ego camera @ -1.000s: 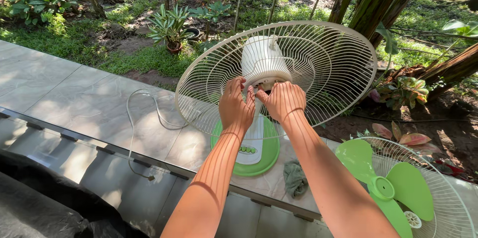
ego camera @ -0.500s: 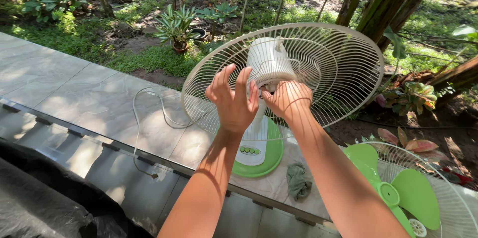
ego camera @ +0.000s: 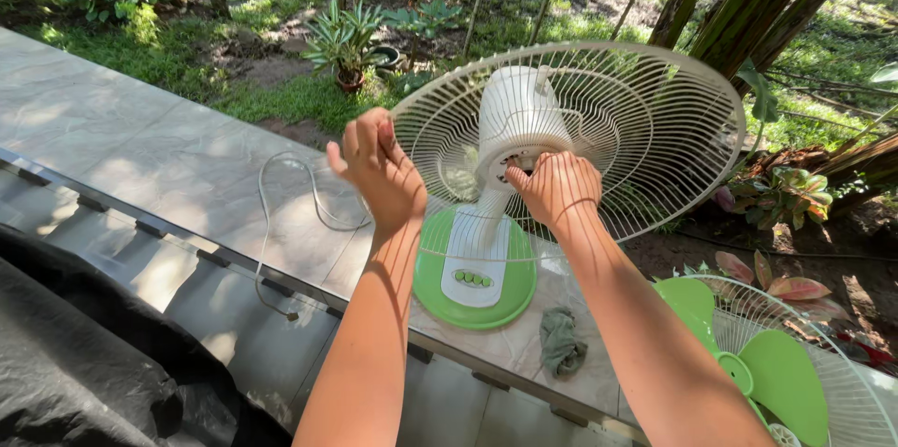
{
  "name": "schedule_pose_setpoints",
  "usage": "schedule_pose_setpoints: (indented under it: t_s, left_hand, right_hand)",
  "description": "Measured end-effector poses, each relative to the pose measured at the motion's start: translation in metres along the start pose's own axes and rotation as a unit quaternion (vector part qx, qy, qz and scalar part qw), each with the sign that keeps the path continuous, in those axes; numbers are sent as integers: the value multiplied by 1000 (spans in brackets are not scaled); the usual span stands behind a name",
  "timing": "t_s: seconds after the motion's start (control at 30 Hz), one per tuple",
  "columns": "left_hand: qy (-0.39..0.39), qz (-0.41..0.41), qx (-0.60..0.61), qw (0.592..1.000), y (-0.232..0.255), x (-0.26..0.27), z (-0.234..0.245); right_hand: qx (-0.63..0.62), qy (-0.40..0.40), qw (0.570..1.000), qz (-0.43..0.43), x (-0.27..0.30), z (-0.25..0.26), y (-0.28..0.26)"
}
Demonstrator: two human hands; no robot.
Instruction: The person disassembles a green table fan on a tiled balcony. They remove the front grille, unscrew the central hub nut, detach the fan blades, and then use a screwdriver to loosen and remove the rear grille screws.
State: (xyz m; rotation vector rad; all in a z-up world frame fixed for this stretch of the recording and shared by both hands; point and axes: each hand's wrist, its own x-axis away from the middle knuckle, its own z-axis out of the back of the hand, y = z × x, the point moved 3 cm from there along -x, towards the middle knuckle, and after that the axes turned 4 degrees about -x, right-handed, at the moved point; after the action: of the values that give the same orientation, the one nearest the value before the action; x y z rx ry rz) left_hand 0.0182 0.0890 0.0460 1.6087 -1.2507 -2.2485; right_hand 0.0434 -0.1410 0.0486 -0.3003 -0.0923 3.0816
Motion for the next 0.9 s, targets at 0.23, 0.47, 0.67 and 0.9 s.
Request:
schedule_pose_setpoints:
  t_s: [0.23,0.47,0.67,0.9]
  left_hand:
    - [43,21,130,990,-10,2,-13]
    - [44,74,351,932,-20,1,-22]
    - [53,12,230,972,-9,-2,-10]
    - [45,-9,149,988,-1,-1,3]
  right_hand:
    - [-32,62,998,2,6,-1,-1]
    - [-39,38,998,-21,8,-4,0]
    - [-61,17,996,-65,-1,-29,11]
    - [-651,-148,694,-270,0,-66,47]
